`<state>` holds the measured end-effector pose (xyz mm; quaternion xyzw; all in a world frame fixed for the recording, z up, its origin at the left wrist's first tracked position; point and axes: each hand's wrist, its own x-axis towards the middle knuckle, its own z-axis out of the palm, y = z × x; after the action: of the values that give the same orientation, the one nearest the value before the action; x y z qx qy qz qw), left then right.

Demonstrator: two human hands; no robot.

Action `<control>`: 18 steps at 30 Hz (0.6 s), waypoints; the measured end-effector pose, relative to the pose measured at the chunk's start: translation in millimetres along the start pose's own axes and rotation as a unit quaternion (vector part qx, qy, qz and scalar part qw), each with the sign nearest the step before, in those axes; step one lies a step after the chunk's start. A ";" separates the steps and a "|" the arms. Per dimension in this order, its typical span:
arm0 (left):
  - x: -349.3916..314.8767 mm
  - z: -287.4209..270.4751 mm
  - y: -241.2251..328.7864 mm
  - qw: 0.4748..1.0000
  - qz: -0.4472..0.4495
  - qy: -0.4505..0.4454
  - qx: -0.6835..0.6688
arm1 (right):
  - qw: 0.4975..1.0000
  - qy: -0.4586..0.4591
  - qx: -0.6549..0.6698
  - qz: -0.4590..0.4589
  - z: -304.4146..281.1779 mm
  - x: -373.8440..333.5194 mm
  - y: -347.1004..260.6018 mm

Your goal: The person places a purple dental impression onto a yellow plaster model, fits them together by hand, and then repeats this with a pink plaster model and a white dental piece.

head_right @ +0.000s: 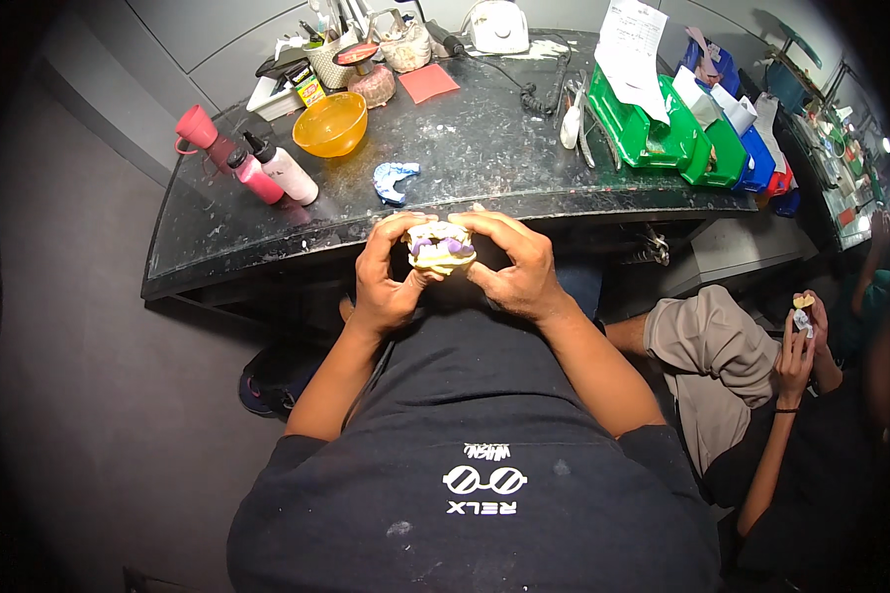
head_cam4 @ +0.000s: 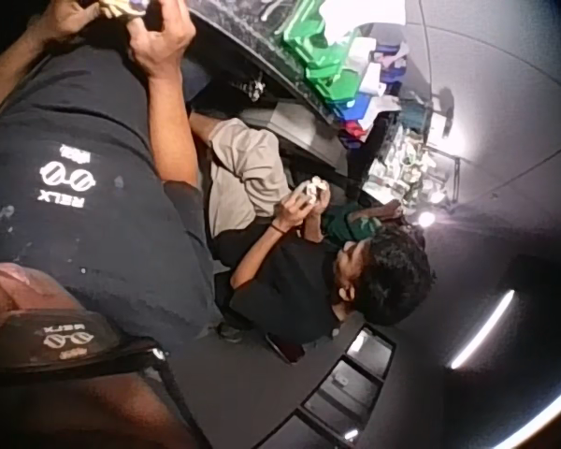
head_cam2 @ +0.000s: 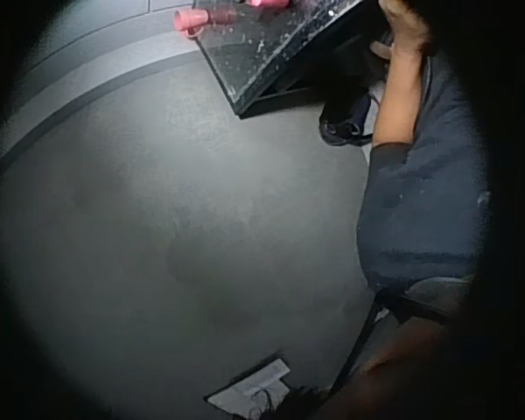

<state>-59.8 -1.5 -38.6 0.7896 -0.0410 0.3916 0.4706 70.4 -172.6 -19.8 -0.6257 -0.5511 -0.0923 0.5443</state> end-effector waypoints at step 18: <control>2.6 -0.3 1.9 0.998 0.053 -0.001 0.035 | 1.000 0.000 -0.003 -0.007 -0.1 -0.2 3.4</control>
<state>-59.0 -1.6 -35.5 0.8027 -0.0690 0.4166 0.4212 73.0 -172.1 -21.9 -0.6236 -0.5550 -0.0978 0.5418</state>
